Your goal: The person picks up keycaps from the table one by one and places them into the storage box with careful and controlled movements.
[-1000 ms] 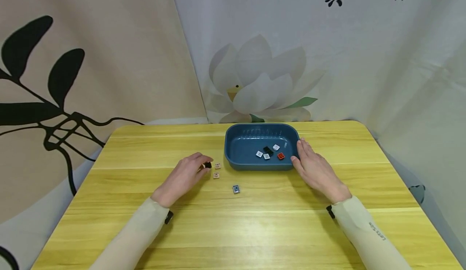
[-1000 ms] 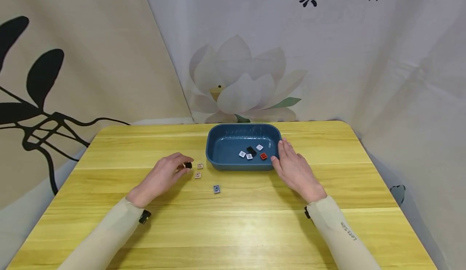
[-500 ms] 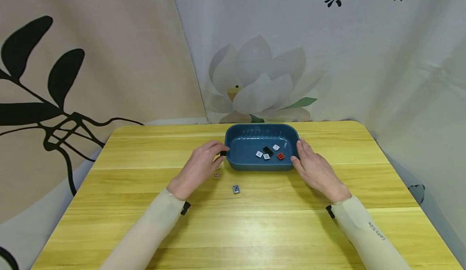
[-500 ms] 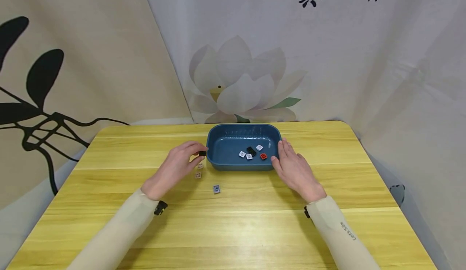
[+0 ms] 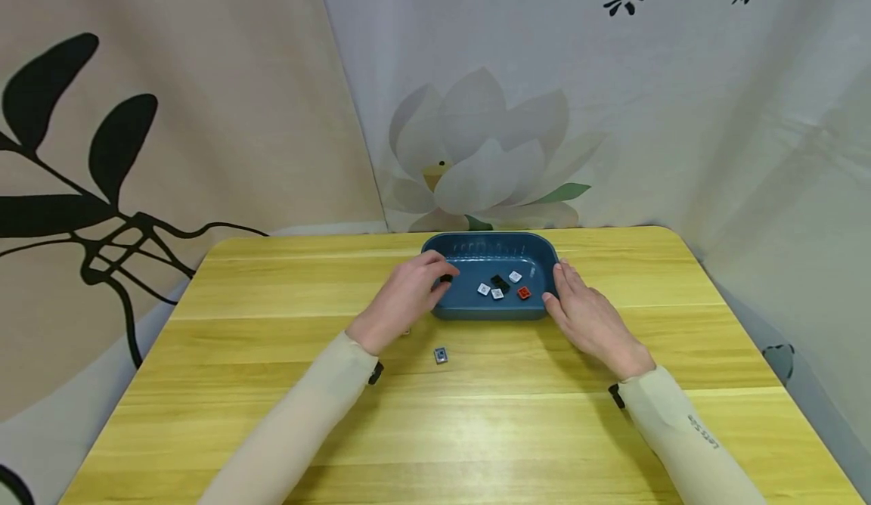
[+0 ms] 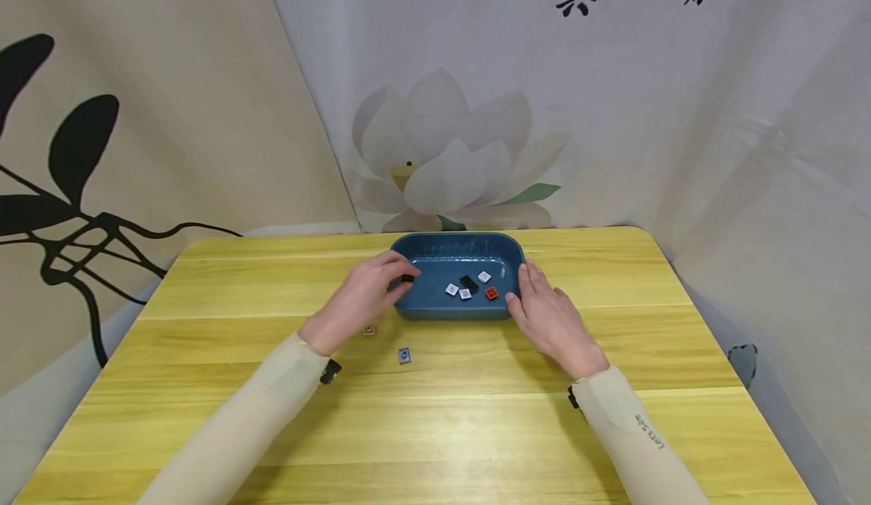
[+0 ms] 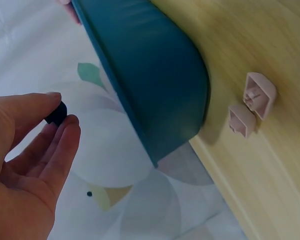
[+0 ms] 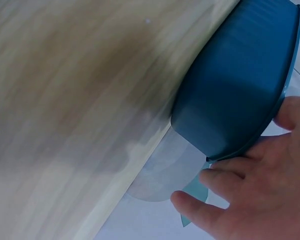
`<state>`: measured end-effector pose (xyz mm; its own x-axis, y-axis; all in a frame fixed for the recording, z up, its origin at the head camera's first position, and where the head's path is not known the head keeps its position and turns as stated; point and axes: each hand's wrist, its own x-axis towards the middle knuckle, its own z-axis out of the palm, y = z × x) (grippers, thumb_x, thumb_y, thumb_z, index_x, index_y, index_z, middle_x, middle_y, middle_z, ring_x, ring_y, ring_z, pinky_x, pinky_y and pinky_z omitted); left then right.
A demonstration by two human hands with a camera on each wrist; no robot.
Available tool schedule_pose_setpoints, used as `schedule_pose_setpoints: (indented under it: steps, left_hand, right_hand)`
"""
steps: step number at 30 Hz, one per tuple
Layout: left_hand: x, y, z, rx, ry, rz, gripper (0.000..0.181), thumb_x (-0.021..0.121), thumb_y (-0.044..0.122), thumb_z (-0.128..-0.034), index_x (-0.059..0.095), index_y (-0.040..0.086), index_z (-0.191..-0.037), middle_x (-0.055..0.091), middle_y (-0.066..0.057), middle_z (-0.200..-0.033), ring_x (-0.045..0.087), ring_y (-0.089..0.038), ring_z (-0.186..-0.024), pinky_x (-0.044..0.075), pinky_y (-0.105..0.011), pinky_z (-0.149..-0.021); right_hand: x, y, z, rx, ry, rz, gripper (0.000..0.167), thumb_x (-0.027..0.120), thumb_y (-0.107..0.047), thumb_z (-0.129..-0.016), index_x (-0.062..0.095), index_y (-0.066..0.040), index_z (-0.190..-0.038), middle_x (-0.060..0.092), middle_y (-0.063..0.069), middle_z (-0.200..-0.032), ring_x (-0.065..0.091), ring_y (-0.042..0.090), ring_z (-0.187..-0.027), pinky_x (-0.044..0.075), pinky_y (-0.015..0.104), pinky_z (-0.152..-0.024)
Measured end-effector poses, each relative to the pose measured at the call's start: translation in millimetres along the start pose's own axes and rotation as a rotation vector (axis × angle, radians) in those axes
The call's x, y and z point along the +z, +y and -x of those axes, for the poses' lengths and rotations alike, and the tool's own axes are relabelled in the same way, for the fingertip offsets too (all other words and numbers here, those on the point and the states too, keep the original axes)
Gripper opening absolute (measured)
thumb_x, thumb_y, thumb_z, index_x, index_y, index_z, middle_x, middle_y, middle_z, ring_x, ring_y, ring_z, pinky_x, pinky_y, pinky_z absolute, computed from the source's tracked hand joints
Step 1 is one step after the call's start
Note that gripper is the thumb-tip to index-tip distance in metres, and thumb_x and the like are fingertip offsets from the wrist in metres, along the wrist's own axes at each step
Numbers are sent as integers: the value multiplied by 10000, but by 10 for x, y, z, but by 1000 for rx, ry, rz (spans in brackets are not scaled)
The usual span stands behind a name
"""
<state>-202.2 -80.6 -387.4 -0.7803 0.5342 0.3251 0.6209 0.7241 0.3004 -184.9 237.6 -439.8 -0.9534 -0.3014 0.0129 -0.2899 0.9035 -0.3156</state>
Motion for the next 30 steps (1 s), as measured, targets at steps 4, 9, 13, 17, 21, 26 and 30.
schedule_pose_setpoints:
  steps: [4,9,13,17,21,26,30]
  left_hand:
    - [72,13,-122,-20,-49,-25,215,759,142,-961,775,80,-1167,689,-44,-1135,680,-162,-971,571,-254,-863]
    - [183,-2,-271,-39,-124,-53,215,730,167,-987,776,72,-1175,691,-63,-1147,675,-172,-984,571,-268,-873]
    - [279,-12,-356,-71,-188,-72,210,719,144,-992,775,75,-1182,667,-88,-1158,665,-185,-965,575,-281,-878]
    - [360,-14,-433,-92,-244,-76,217,719,103,-985,771,62,-1191,664,-108,-1133,661,-206,-959,577,-293,-879]
    - [420,-28,-494,-81,-268,-84,203,711,73,-982,778,53,-1173,679,-114,-1112,668,-231,-990,578,-322,-883]
    - [479,-72,-541,-135,-323,-100,190,701,75,-991,781,72,-1162,684,-105,-1123,663,-238,-1016,565,-360,-925]
    - [522,-93,-554,-166,-361,-115,197,700,89,-994,777,89,-1175,683,-95,-1156,664,-238,-1045,562,-381,-941]
  right_hand:
    - [-4,2,1,-1,2,2,700,334,-399,-1135,210,120,-1588,162,285,-1679,187,441,-1545,289,641,-1163]
    - [-12,6,2,-2,1,8,694,345,-388,-1135,216,126,-1584,165,288,-1677,194,445,-1542,291,642,-1161]
    - [-8,6,-2,-1,-4,13,696,348,-387,-1133,212,123,-1586,162,285,-1679,201,447,-1540,298,641,-1159]
    - [-5,8,-2,0,-4,9,695,357,-379,-1130,204,122,-1588,155,282,-1682,198,443,-1543,304,635,-1159]
    - [-14,10,6,3,0,6,684,372,-361,-1131,212,126,-1584,164,287,-1679,198,443,-1542,303,636,-1159]
    - [-13,-3,-1,6,-13,5,692,358,-378,-1133,208,123,-1586,146,281,-1684,185,439,-1547,294,634,-1165]
    - [-4,5,-4,9,-15,10,687,356,-372,-1133,207,122,-1587,138,277,-1686,184,437,-1548,290,633,-1168]
